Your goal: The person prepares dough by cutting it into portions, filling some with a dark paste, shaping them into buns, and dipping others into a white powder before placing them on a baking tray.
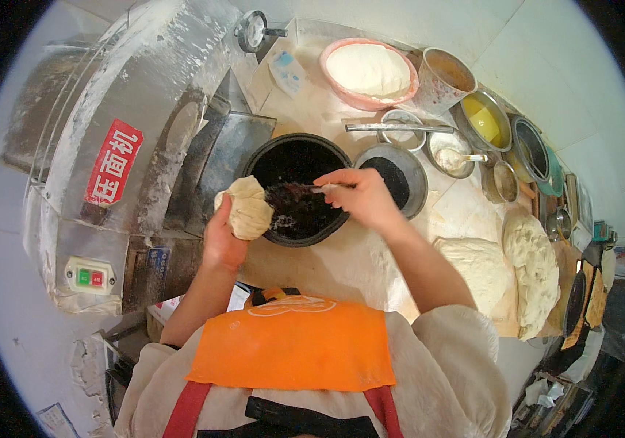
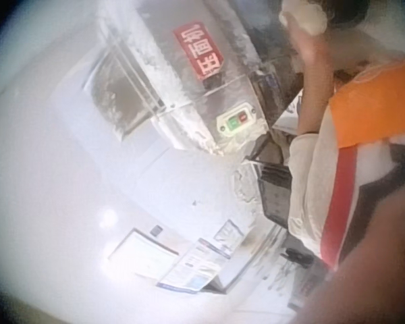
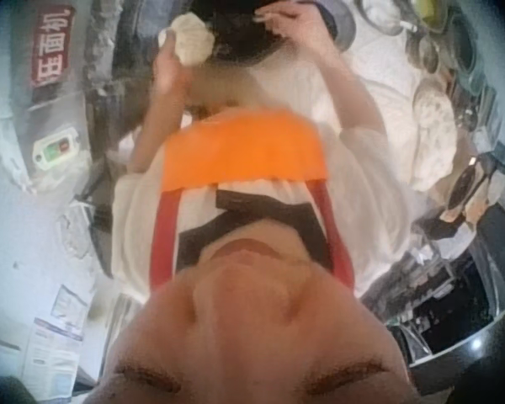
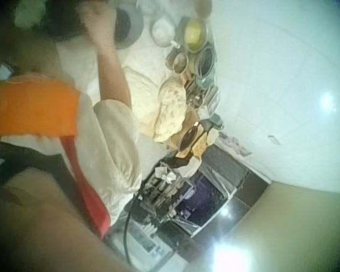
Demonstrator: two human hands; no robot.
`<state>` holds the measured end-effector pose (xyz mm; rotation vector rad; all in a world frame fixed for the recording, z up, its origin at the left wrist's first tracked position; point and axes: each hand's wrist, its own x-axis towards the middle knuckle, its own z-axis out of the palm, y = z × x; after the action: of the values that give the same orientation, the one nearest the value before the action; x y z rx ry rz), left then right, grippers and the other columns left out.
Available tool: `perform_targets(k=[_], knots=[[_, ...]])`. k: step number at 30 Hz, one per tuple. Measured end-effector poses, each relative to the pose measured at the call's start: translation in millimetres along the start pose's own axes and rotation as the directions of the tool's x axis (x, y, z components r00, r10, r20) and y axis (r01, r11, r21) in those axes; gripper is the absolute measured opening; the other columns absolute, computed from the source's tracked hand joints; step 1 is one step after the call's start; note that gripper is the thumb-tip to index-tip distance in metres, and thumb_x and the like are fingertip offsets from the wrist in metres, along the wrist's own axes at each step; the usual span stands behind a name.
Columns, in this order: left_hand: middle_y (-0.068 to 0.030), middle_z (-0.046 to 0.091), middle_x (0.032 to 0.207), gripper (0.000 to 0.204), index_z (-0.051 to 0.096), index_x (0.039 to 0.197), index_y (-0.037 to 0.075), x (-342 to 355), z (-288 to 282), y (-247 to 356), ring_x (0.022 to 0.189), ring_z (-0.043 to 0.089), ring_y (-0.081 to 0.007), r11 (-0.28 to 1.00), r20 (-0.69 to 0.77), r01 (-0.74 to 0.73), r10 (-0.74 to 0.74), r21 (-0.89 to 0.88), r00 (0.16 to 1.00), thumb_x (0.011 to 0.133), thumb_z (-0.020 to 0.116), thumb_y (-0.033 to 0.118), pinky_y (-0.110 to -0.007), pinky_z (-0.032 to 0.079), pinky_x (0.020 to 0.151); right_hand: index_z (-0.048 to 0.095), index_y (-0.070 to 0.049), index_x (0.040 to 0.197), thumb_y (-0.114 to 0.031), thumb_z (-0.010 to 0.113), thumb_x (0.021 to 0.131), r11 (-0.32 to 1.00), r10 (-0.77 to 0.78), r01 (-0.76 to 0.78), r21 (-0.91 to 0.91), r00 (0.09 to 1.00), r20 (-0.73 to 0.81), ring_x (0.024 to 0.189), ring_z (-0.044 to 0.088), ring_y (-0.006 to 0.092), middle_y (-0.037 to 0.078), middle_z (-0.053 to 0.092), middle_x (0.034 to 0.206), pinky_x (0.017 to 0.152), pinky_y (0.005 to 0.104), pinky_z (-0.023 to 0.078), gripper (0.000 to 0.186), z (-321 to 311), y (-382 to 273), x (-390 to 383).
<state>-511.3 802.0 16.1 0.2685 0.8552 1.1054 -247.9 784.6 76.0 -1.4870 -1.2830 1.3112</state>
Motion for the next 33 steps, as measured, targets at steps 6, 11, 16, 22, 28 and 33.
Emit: perform_targets(k=[6,11,16,22,28,33], knots=[[-0.0117,0.051,0.136,0.043,0.046,0.133,0.006,12,18,-26,0.124,0.05,-0.029,0.958,0.089,0.201,-0.186,-0.204,0.978,0.103,0.038,0.036,-0.045,0.041,0.104,0.068,0.001,0.093,0.004,0.065,0.071,0.4,-0.814,0.692,-0.601,0.569,0.113,0.062,0.057,0.0268,0.011,0.06,0.072,0.056,0.0366,0.048,0.023,51,17,-26],[-0.0117,0.051,0.135,0.041,0.047,0.132,0.006,11,28,-21,0.124,0.051,-0.0285,0.96,0.135,0.202,-0.178,-0.191,0.975,0.103,0.039,0.034,-0.045,0.042,0.104,0.068,0.001,0.096,0.008,0.063,0.071,0.614,-0.747,0.545,-0.571,0.635,-0.198,0.062,0.058,0.0287,0.013,0.059,0.073,0.056,0.038,0.048,0.027,20,-1,-18],[-0.011,0.056,0.129,0.042,0.05,0.129,0.003,18,13,-4,0.119,0.055,-0.0276,0.985,0.196,0.075,-0.044,-0.154,0.98,0.102,0.041,0.034,-0.043,0.045,0.101,0.065,0.0,0.082,-0.004,0.062,0.071,0.309,-0.684,0.443,-0.842,0.719,0.127,0.077,0.06,0.0282,0.013,0.06,0.076,0.065,0.0369,0.052,0.011,7,44,43],[-0.0114,0.057,0.128,0.044,0.05,0.129,0.003,22,3,1,0.117,0.056,-0.0276,0.98,0.184,0.069,-0.035,-0.185,0.982,0.103,0.038,0.036,-0.044,0.045,0.101,0.063,0.0,0.077,-0.011,0.061,0.069,0.196,-0.366,0.619,-0.761,0.766,0.529,0.078,0.059,0.0301,0.013,0.061,0.078,0.07,0.0373,0.052,0.014,21,54,47],[-0.0112,0.055,0.13,0.045,0.049,0.131,0.004,26,-2,-4,0.119,0.054,-0.0275,0.967,0.254,0.086,-0.023,-0.238,0.967,0.102,0.039,0.037,-0.043,0.045,0.101,0.062,0.002,0.086,-0.012,0.06,0.071,0.117,-0.529,0.614,-0.781,0.704,0.474,0.082,0.057,0.0288,0.012,0.059,0.084,0.072,0.0355,0.051,0.02,26,49,61],[-0.0111,0.055,0.131,0.045,0.049,0.131,0.003,26,-4,-3,0.12,0.054,-0.0275,0.969,0.26,0.061,0.003,-0.238,0.966,0.103,0.039,0.036,-0.043,0.044,0.102,0.067,-0.001,0.083,-0.009,0.059,0.071,0.28,-0.254,0.715,-0.641,0.699,0.669,0.086,0.061,0.0323,0.015,0.063,0.083,0.076,0.0405,0.051,0.017,23,56,49]])
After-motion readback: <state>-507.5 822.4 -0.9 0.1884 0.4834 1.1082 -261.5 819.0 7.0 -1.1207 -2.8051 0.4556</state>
